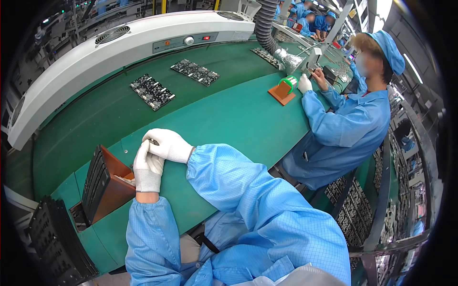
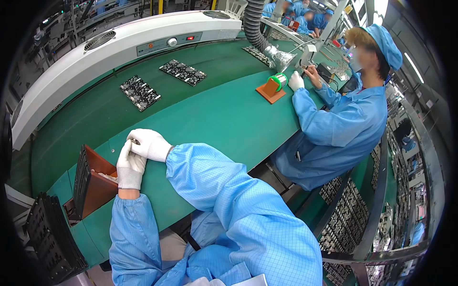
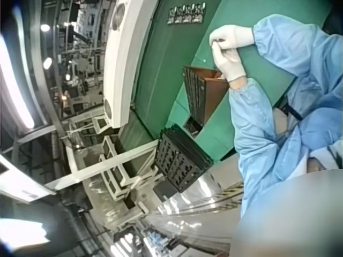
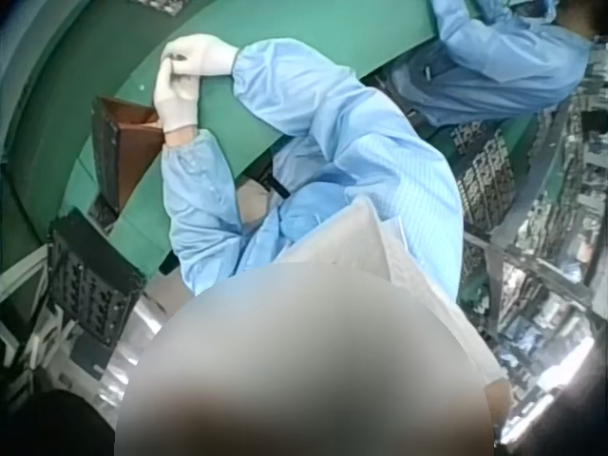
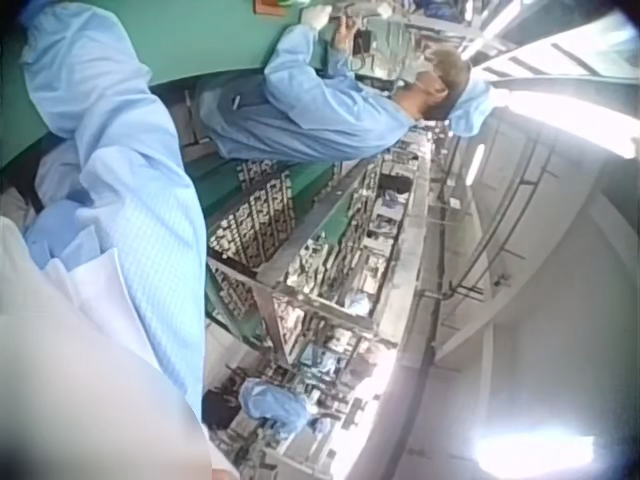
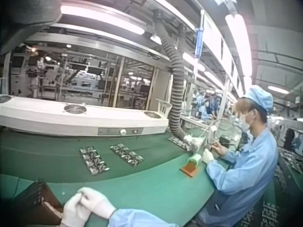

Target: Picking up printed circuit boards from a tray and placing them onto an assembly line conveyor.

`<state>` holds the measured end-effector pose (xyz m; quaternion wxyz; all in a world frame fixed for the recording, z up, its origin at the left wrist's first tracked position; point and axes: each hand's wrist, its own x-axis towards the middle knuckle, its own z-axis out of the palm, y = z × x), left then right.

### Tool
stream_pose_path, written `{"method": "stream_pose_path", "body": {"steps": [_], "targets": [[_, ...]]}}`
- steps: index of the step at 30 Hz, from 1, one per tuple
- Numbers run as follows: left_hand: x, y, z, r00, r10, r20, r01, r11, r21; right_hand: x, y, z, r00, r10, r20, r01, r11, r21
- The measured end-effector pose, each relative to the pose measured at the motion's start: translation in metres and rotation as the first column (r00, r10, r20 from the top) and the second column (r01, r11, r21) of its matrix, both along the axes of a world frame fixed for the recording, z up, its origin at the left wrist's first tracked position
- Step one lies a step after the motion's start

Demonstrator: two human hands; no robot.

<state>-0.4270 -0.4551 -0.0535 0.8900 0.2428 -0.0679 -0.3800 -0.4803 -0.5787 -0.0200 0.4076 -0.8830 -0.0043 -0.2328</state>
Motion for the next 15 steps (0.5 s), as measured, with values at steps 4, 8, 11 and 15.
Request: {"method": "stream_pose_path", "body": {"steps": [4, 8, 11, 15], "targets": [[0.0000, 0.0025, 0.0021, 1.000, -0.010, 0.005, 0.010, 1.000, 0.008, 0.0000, 0.0010, -0.0007, 1.000, -0.011, 0.008, 0.011, 1.000, 0.002], [0.0003, 0.0053, 0.0040, 0.999, -0.031, 0.011, 0.031, 0.999, 0.008, 0.0009, 0.0032, -0.0005, 0.999, -0.023, 0.022, 0.023, 1.000, 0.005], [-0.0013, 0.0072, 0.0085, 1.000, 0.004, 0.003, -0.004, 0.999, 0.044, 0.0032, 0.0033, -0.0017, 0.999, -0.007, 0.038, 0.008, 1.000, -0.014], [0.0009, 0.0085, 0.0073, 1.000, 0.006, 0.010, -0.007, 0.998, 0.068, 0.0023, 0.0045, -0.0003, 1.000, -0.005, 0.018, 0.006, 1.000, -0.015]]}}
